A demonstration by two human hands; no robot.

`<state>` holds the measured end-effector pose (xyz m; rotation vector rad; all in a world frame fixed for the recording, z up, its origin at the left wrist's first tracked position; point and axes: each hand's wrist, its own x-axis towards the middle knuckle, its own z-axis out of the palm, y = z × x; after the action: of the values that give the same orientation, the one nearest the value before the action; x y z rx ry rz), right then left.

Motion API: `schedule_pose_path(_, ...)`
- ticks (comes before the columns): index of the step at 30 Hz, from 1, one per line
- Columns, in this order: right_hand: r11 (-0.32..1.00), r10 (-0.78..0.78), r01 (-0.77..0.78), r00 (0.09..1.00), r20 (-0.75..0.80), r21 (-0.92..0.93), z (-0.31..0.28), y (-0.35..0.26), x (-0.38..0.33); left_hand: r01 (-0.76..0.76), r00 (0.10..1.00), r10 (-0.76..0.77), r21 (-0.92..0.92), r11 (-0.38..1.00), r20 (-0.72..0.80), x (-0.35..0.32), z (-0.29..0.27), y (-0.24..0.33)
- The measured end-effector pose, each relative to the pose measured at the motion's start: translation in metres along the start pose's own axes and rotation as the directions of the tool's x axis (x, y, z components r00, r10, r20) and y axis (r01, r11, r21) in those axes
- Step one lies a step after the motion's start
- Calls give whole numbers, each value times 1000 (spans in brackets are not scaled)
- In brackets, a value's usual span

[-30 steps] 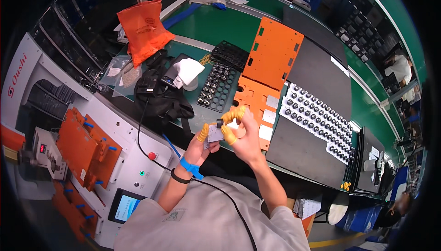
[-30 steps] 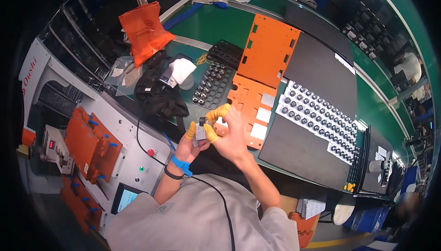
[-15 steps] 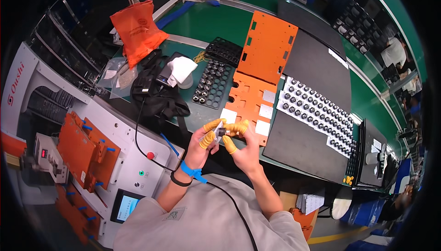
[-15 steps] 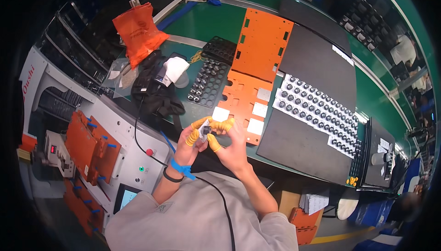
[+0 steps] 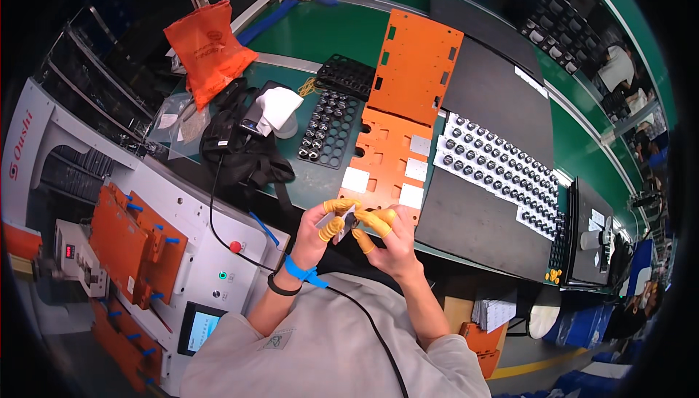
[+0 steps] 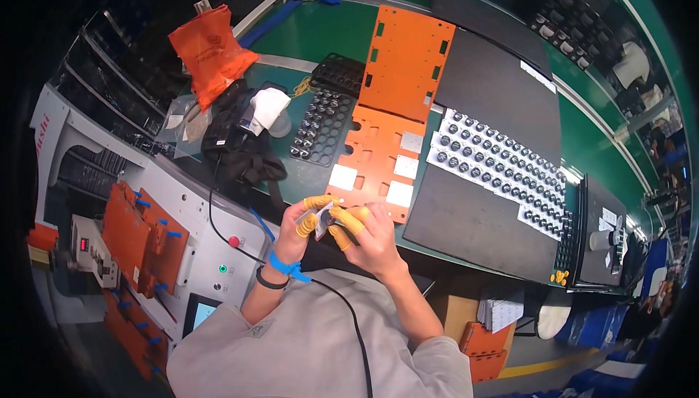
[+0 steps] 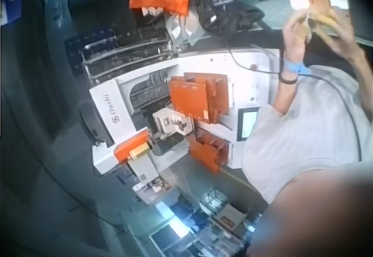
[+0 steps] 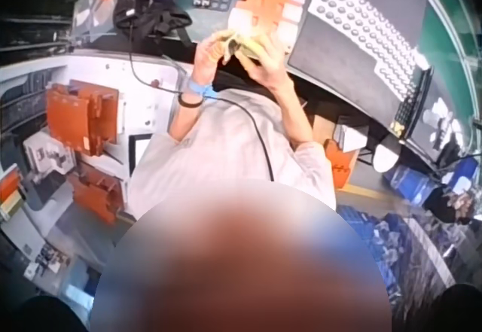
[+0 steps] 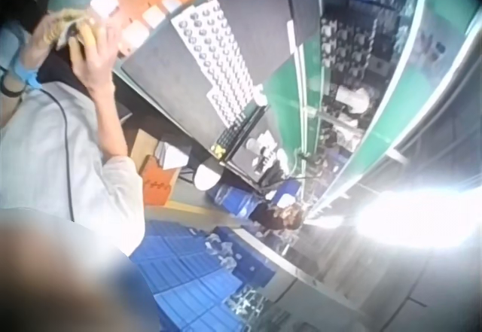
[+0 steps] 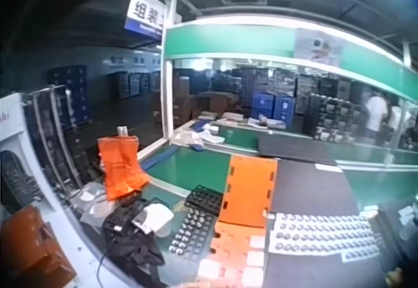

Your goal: Assembling small electronic components onto base plates and loading them into an automated fixture for processing.

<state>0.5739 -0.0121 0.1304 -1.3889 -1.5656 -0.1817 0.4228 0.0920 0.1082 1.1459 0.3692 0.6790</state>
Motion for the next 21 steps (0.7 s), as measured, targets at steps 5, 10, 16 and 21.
schedule_pose_path(5,998,23,-17,995,-93,68,-3,-5,-6,-14,1000,14,-28,999,-17,-6,9,6)
schedule_pose_path(10,993,-11,25,992,-123,117,-3,-6,-8,-55,998,51,103,993,45,-7,9,13)
schedule_pose_path(16,990,23,-3,989,-147,140,-8,-10,-16,-142,986,124,176,974,109,-8,13,20)
schedule_pose_path(21,987,41,-17,988,-147,158,-16,-13,-16,-145,983,127,135,980,134,-8,21,19)
